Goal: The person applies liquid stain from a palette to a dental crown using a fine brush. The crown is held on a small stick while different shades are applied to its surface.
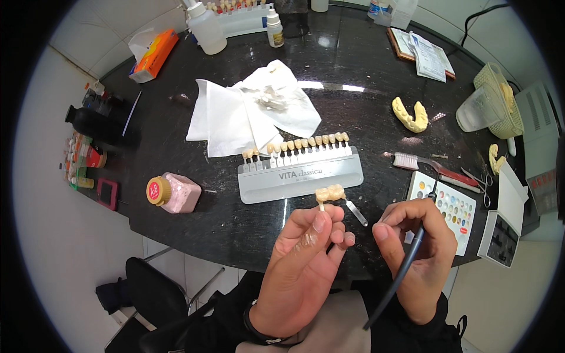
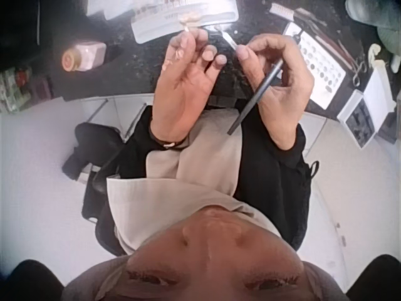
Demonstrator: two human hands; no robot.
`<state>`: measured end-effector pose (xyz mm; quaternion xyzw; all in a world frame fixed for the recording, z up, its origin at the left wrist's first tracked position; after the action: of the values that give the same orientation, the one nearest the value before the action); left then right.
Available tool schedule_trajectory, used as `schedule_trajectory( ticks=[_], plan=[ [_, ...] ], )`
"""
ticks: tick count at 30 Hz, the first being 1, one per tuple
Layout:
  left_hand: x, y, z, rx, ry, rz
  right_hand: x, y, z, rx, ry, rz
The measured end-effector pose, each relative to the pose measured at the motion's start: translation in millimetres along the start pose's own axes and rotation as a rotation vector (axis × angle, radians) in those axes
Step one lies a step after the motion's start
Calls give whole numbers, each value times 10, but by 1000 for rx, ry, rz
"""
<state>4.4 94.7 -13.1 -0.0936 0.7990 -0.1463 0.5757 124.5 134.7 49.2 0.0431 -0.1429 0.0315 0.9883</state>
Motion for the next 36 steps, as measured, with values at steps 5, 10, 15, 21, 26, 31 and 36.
schedule_trajectory(
  ticks=[5,10,15,21,26,31,36],
  plan=[
    [-91,-6,209,114,-38,32,71,-61,62,115,140,-16],
    [-151,-1,280,108,7,34,90,-66,32,127,227,-49],
    [-116,0,372,163,67,27,144,-79,54,155,164,-61],
    [-134,28,460,186,96,5,261,-80,7,191,148,-101],
    [-244,26,531,213,81,9,392,-119,175,356,14,-187],
    [-299,3,671,310,-15,-5,399,-162,265,442,-43,-195],
    [-265,28,670,289,5,-35,398,-176,310,586,-141,-249]
  ],
)
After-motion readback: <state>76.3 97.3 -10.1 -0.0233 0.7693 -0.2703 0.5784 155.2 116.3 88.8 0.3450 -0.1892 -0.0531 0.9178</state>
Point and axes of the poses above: each hand's wrist, its own y-axis towards the middle knuckle, its own x-axis out of the back of the hand, z = x × y, the point moved 10 cm from there along y, towards the middle knuckle, and after that the axes turned 2 degrees about y, right-handed, at the moved point
